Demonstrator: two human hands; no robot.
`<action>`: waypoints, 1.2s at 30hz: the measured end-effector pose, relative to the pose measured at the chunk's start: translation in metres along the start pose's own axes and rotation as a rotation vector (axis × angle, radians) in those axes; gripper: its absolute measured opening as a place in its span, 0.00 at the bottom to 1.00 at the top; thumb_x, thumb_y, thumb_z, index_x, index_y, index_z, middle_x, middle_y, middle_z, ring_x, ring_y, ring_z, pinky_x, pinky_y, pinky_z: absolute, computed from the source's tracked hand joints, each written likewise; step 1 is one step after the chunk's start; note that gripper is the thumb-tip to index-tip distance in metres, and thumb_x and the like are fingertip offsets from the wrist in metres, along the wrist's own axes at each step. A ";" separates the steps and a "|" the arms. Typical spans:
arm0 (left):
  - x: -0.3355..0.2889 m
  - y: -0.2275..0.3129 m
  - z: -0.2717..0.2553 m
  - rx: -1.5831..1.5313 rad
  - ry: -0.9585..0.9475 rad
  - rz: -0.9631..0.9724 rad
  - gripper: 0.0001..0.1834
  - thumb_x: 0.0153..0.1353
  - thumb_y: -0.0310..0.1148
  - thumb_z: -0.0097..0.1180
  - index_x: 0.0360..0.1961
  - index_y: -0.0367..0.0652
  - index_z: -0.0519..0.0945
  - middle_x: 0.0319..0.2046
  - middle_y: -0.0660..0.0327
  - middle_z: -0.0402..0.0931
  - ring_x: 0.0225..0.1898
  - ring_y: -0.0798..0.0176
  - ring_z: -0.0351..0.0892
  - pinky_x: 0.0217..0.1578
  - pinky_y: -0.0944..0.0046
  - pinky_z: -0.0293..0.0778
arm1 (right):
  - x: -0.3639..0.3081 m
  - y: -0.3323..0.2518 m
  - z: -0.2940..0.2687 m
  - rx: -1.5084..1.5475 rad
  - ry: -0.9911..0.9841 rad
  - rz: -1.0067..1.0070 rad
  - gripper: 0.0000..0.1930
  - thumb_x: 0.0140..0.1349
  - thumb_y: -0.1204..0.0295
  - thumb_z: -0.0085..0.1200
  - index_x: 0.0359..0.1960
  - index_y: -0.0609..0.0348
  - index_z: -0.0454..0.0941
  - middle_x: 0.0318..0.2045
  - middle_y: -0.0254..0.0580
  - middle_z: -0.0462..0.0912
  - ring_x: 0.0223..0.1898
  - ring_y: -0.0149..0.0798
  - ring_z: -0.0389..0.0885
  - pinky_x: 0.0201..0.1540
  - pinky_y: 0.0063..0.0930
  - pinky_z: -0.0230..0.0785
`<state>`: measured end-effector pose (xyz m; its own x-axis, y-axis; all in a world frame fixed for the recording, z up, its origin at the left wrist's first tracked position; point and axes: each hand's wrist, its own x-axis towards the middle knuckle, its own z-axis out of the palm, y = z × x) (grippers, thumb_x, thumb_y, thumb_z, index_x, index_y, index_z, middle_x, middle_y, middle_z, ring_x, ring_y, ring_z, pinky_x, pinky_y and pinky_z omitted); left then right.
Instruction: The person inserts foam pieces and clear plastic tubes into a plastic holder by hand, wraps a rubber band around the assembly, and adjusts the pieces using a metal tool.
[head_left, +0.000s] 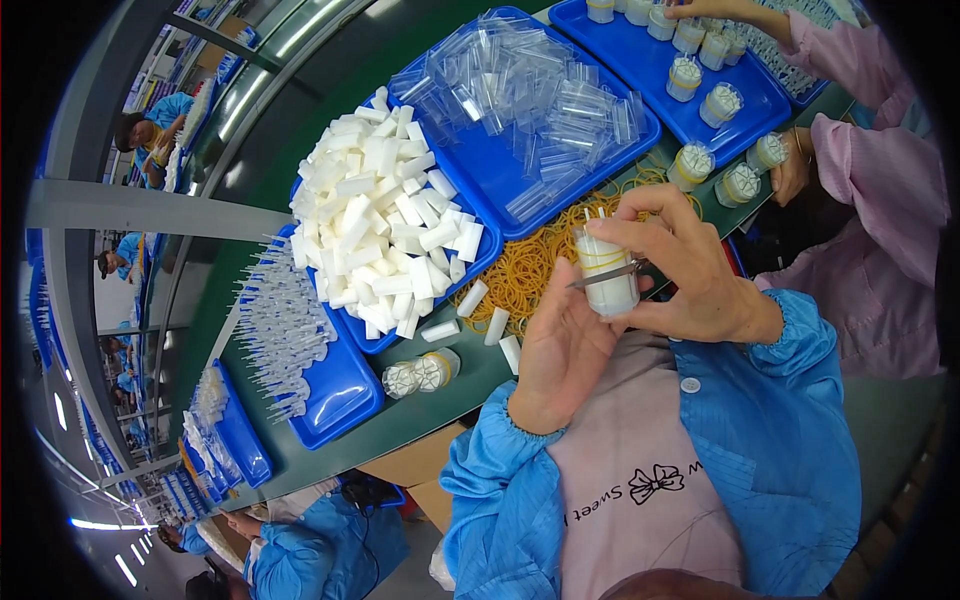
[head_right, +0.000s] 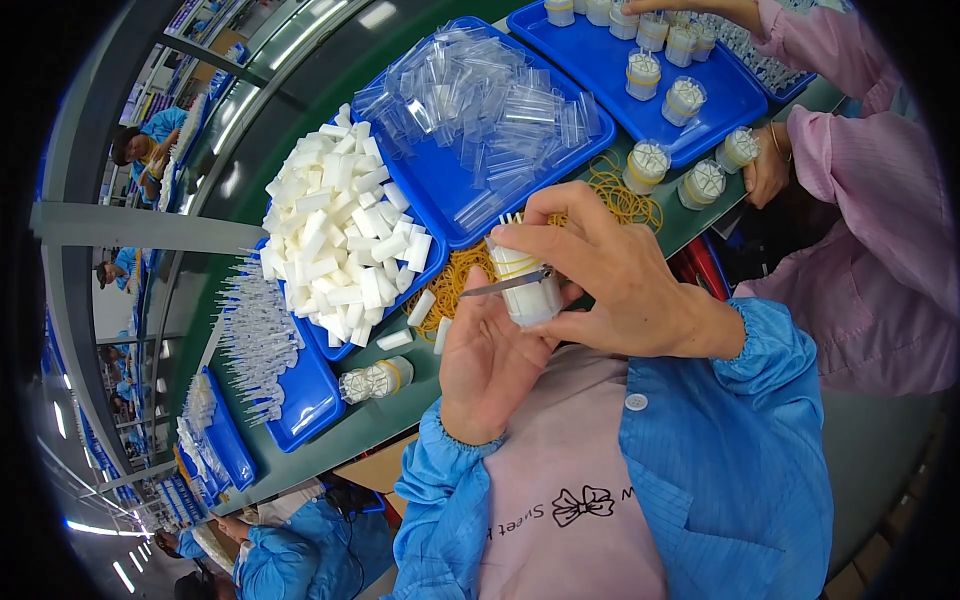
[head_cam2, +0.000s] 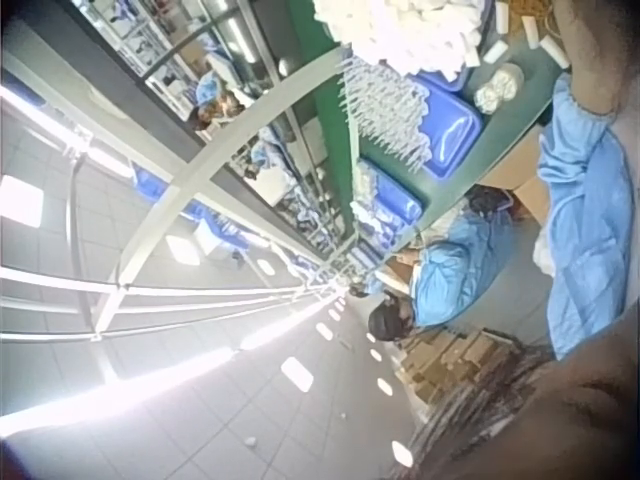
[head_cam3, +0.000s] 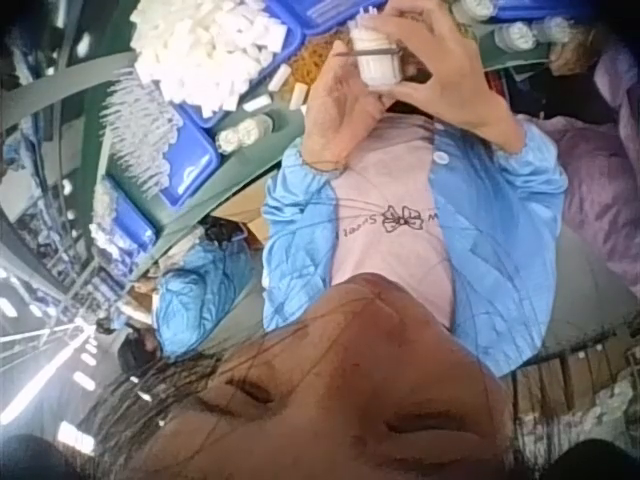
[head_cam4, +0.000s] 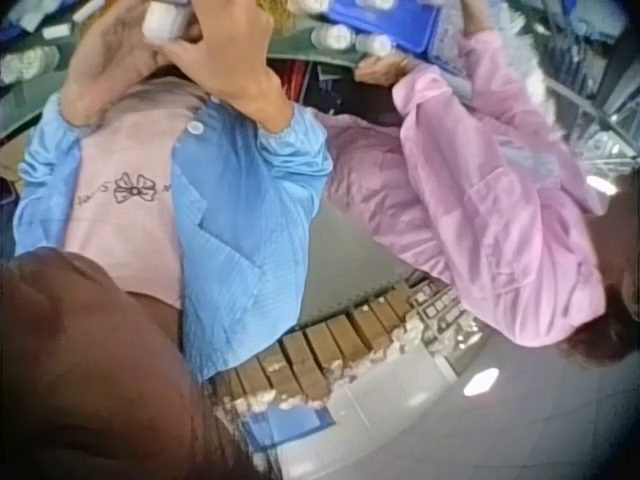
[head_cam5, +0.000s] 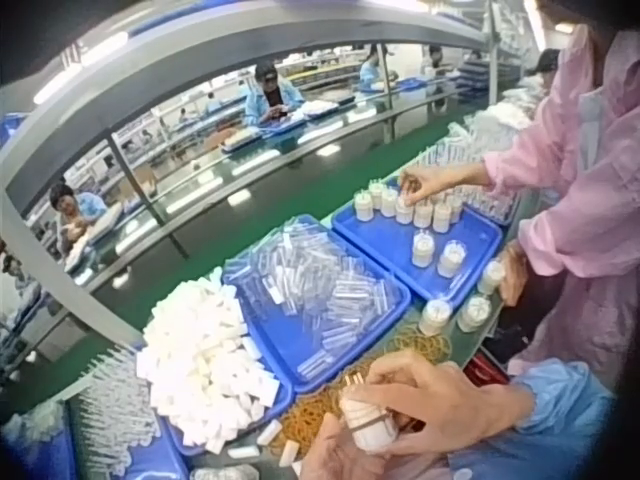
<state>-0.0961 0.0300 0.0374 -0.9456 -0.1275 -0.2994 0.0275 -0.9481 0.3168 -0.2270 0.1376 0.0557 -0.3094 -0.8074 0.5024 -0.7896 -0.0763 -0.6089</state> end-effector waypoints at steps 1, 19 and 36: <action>0.000 0.000 -0.001 0.000 0.000 0.000 0.28 0.72 0.53 0.36 0.61 0.41 0.64 0.51 0.55 0.73 0.54 0.56 0.73 0.56 0.55 0.68 | 0.000 0.001 -0.001 0.000 0.017 -0.019 0.40 0.30 0.73 0.72 0.54 0.53 0.73 0.46 0.43 0.70 0.39 0.42 0.79 0.30 0.31 0.75; -0.002 -0.002 -0.012 0.135 0.001 0.061 0.29 0.66 0.45 0.54 0.62 0.44 0.62 0.50 0.60 0.72 0.51 0.64 0.74 0.53 0.60 0.71 | 0.003 -0.001 0.001 -0.079 -0.015 0.007 0.37 0.36 0.65 0.72 0.53 0.55 0.72 0.46 0.43 0.72 0.40 0.42 0.79 0.32 0.30 0.74; 0.001 -0.004 -0.013 0.118 0.040 0.056 0.26 0.68 0.44 0.50 0.60 0.41 0.65 0.51 0.56 0.73 0.52 0.58 0.74 0.52 0.59 0.73 | 0.001 -0.004 -0.001 -0.152 -0.105 0.023 0.40 0.35 0.65 0.73 0.55 0.56 0.72 0.47 0.46 0.71 0.43 0.44 0.77 0.35 0.30 0.74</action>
<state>-0.0932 0.0296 0.0243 -0.9297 -0.1933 -0.3135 0.0395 -0.8986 0.4370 -0.2243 0.1383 0.0595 -0.2780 -0.8651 0.4175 -0.8562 0.0261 -0.5160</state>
